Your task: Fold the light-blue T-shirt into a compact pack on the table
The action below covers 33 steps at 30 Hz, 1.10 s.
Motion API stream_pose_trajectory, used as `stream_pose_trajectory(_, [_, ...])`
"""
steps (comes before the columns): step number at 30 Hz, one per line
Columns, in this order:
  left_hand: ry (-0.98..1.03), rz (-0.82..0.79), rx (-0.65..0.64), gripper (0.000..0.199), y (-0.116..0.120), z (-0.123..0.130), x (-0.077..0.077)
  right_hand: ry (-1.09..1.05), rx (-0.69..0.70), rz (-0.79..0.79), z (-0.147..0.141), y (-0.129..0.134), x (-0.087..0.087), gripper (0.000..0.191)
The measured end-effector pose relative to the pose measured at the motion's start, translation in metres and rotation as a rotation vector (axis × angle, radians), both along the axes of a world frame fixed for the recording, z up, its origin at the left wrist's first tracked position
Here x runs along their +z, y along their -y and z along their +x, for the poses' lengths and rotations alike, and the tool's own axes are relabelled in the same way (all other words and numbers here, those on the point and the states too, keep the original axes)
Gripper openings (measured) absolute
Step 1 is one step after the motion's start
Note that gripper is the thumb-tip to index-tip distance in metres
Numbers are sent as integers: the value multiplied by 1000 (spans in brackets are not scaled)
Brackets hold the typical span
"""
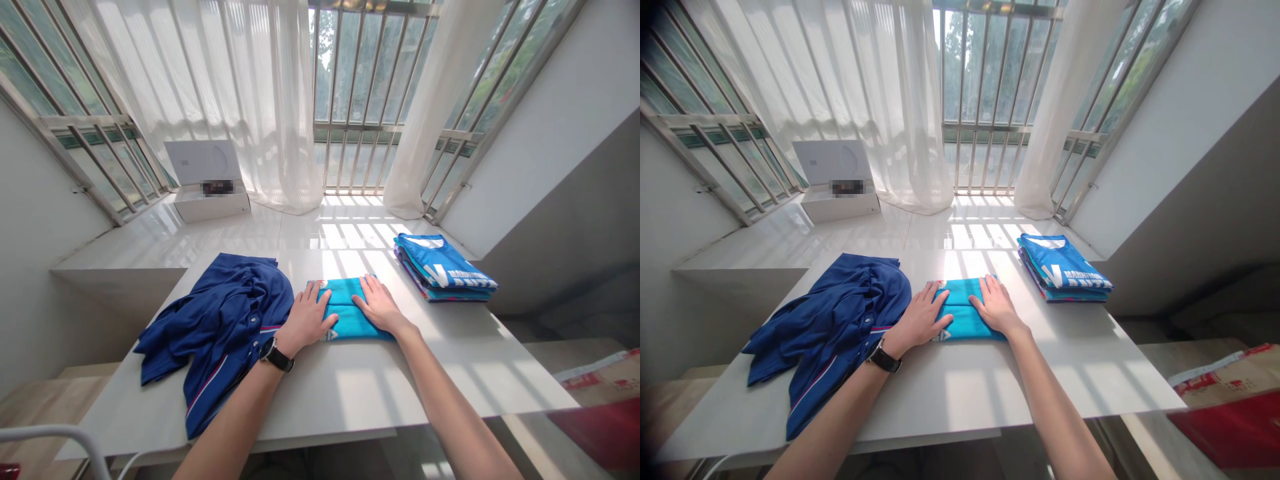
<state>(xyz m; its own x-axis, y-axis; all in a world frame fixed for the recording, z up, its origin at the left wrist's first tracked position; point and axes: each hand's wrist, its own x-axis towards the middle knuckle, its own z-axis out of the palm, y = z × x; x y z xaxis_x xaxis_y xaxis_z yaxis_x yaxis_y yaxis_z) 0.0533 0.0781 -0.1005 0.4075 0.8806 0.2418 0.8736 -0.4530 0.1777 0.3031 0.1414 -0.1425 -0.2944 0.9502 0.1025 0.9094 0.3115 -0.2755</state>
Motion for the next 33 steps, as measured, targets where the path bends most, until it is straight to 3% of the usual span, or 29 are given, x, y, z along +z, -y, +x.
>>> stream_pose_trajectory(3, [87, -22, 21, 47, -6, -7, 13, -9, 5, -7, 0, 1, 2, 78])
stream_pose_trajectory(6, [207, -32, 144, 26, -10, -13, 25, -38, 21, 11, 1, 1, 2, 79])
stream_pose_trajectory(10, [328, -84, 264, 20, -11, -17, 33, -80, 42, 29, 4, 1, 1, 78])
stream_pose_trajectory(12, [353, -136, 249, 17, -11, -17, 33, -88, 45, 21, 4, 0, 1, 79])
stream_pose_trajectory(16, [439, -238, 59, 15, -10, -14, 33, -99, 35, 31, 4, 1, 1, 77])
stream_pose_trajectory(21, [237, -278, -15, 12, -1, -11, 37, -104, 29, 16, 3, 2, 5, 76])
stream_pose_trajectory(29, [93, -293, 94, 17, -1, -20, 43, -71, 27, -31, 2, 6, 14, 79])
stream_pose_trajectory(33, [0, -350, 209, 25, -5, -27, 45, -32, 20, -37, 1, 7, 18, 76])
